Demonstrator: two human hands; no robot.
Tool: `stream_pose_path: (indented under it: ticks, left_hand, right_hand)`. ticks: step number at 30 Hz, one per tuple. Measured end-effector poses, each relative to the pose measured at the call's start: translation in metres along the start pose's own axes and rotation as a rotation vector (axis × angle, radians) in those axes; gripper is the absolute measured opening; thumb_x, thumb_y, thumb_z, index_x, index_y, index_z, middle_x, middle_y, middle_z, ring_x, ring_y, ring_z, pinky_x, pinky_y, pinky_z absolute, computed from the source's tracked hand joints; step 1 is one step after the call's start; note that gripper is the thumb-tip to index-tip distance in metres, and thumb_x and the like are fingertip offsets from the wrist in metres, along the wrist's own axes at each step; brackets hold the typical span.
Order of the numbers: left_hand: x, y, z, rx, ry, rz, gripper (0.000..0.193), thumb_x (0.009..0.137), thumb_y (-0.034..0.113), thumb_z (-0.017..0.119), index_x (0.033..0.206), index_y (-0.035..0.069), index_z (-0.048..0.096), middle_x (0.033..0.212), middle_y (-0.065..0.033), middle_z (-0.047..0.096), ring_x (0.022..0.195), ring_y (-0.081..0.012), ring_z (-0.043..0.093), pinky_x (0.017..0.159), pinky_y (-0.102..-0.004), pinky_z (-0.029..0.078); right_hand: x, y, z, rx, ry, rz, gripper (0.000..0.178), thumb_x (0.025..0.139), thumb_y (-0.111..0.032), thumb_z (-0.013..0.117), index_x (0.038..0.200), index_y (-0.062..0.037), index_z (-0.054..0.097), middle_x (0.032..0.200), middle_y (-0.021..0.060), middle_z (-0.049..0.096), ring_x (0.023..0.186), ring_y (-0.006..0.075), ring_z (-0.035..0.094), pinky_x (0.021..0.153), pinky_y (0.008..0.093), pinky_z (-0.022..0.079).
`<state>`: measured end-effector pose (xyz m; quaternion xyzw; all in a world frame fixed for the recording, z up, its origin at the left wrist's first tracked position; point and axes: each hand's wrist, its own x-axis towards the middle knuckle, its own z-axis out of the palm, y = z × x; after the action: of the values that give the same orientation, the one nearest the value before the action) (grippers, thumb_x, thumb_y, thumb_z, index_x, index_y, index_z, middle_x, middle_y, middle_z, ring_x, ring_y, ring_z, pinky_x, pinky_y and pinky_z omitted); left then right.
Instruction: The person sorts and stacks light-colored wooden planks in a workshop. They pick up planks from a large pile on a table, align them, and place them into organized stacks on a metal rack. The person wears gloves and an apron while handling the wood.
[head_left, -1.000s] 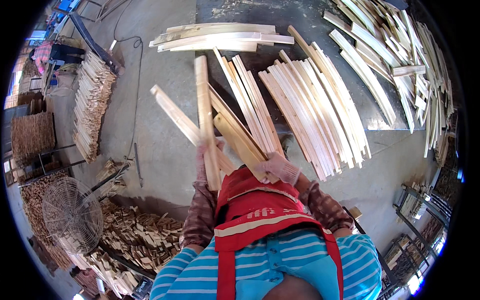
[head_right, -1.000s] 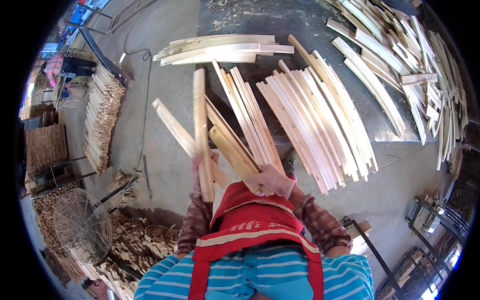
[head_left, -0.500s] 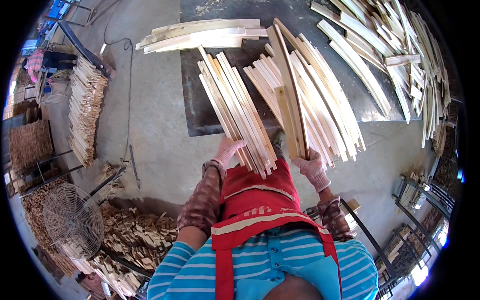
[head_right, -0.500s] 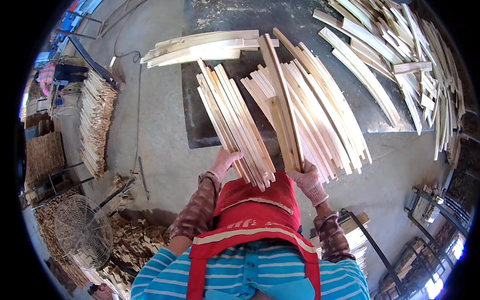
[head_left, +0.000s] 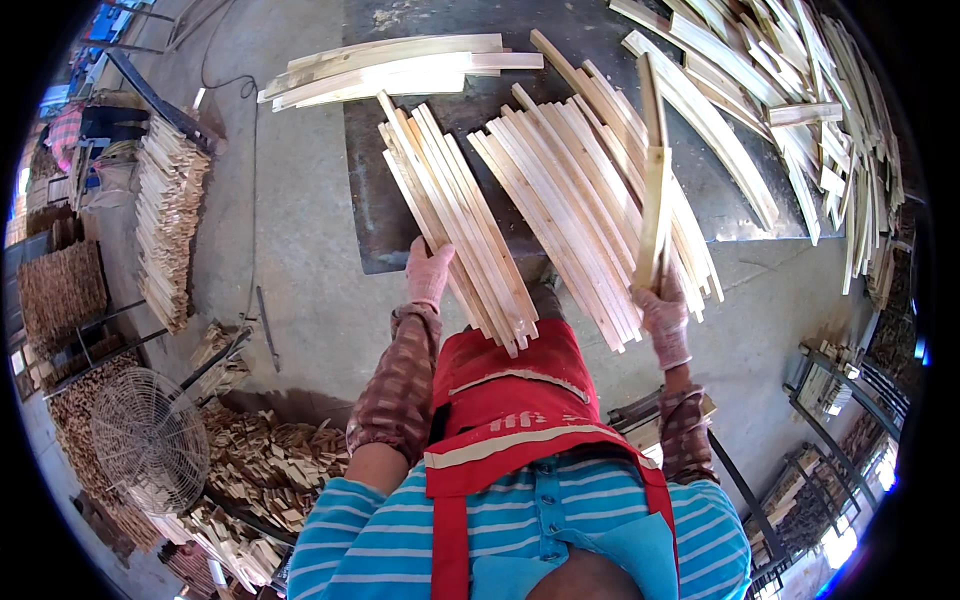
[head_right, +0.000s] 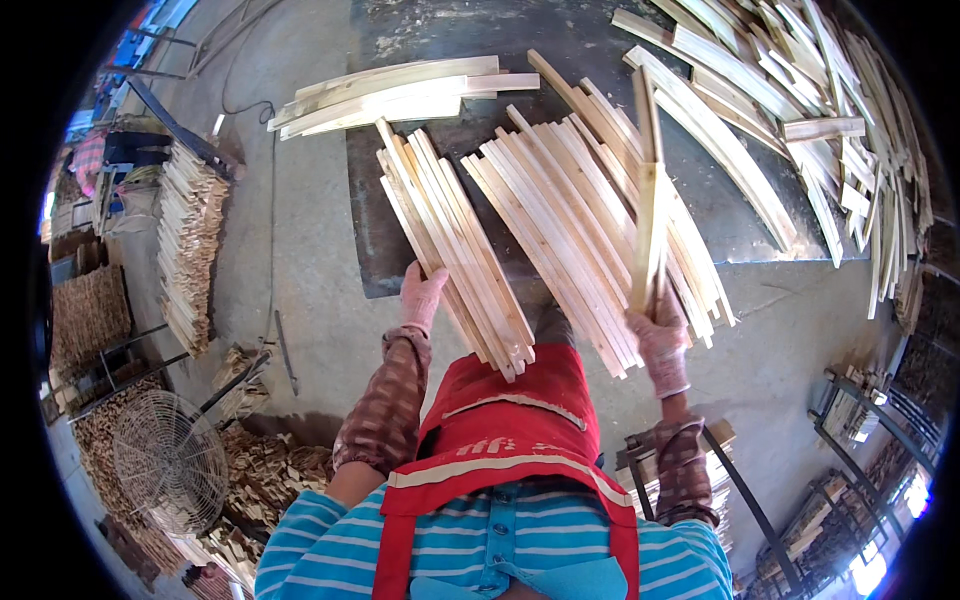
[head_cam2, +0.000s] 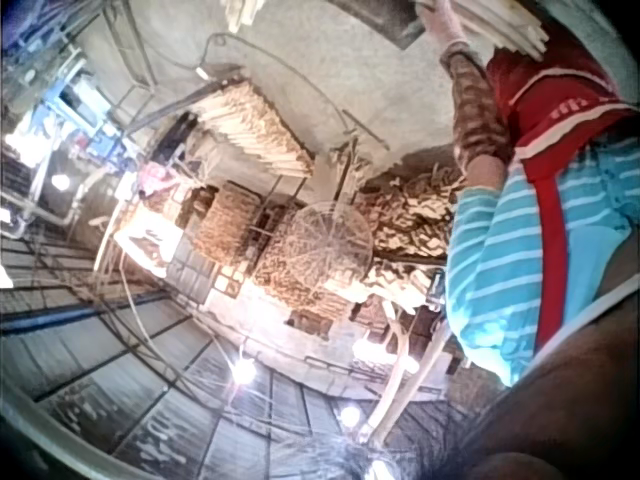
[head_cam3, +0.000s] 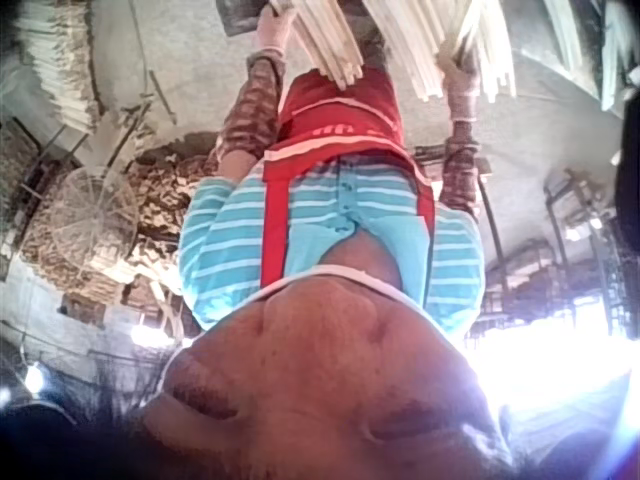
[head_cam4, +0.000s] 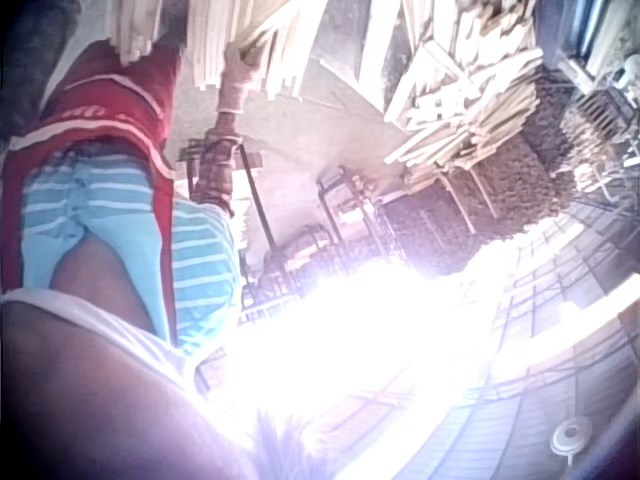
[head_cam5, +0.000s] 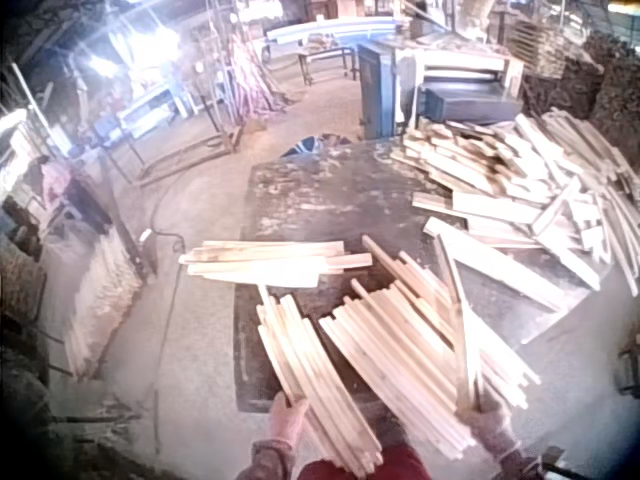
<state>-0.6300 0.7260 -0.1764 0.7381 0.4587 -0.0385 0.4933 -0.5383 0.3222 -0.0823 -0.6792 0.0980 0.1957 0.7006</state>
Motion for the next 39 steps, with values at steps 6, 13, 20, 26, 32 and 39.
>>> stream_pose_path:
  ticks: [6,13,20,26,32,39]
  left_hand:
    - [0.004,-0.008,-0.002,-0.086,-0.015,0.007,0.041,0.087,0.017,0.073,0.122,0.000,0.063,0.108,-0.0091,0.072,0.094,-0.0189,0.067,0.086,-0.0333,0.054]
    - [-0.028,-0.013,0.002,-0.055,0.029,-0.119,0.046,0.087,0.029,0.075,0.119,-0.002,0.063,0.103,-0.0131,0.072,0.096,-0.0231,0.067,0.083,-0.0370,0.053]
    - [-0.066,-0.051,0.027,-0.817,-0.227,-0.310,0.050,0.089,0.018,0.075,0.130,-0.003,0.056,0.108,-0.0124,0.069,0.094,-0.0233,0.068,0.081,-0.0373,0.056]
    - [-0.063,-0.089,0.006,-0.842,-0.095,-0.337,0.039,0.092,0.015,0.072,0.126,0.002,0.056,0.095,-0.0093,0.067,0.081,-0.0206,0.068,0.068,-0.0339,0.058]
    - [-0.066,-0.069,-0.055,-0.789,-0.077,-0.311,0.040,0.094,0.015,0.070,0.131,0.005,0.055,0.099,-0.0037,0.067,0.080,-0.0149,0.064,0.069,-0.0314,0.055]
    - [-0.035,-0.087,-0.065,-0.503,-0.384,-0.221,0.049,0.096,0.021,0.067,0.139,0.004,0.050,0.115,-0.0048,0.066,0.097,-0.0150,0.062,0.084,-0.0320,0.054]
  right_hand:
    - [0.040,-0.041,-0.065,-0.042,-0.020,0.034,0.070,0.088,0.007,0.068,0.152,-0.0018,0.041,0.113,0.0055,0.065,0.090,0.0147,0.064,0.077,0.0277,0.056]
    - [0.016,-0.030,-0.007,-0.310,-0.111,0.046,0.067,0.091,-0.002,0.069,0.153,-0.0024,0.042,0.105,-0.0019,0.064,0.084,0.0070,0.056,0.076,0.0222,0.050]
    - [-0.016,-0.016,0.078,-0.100,-0.338,0.239,0.078,0.091,-0.001,0.065,0.160,-0.0056,0.029,0.112,-0.0011,0.058,0.088,0.0071,0.054,0.075,0.0199,0.048]
    - [-0.022,-0.014,0.170,-0.050,-0.546,0.296,0.080,0.092,0.002,0.060,0.161,-0.0011,0.019,0.145,0.0136,0.053,0.125,0.0169,0.053,0.105,0.0247,0.040]
    - [-0.032,0.051,0.267,-0.454,-0.570,0.190,0.081,0.092,-0.023,0.064,0.161,-0.0128,0.023,0.139,0.0249,0.056,0.117,0.0335,0.064,0.099,0.0369,0.049]
    - [-0.018,0.091,0.308,-0.894,-0.522,0.040,0.056,0.097,-0.031,0.057,0.148,-0.0133,0.045,0.132,0.0257,0.055,0.120,0.0446,0.057,0.098,0.0502,0.049]
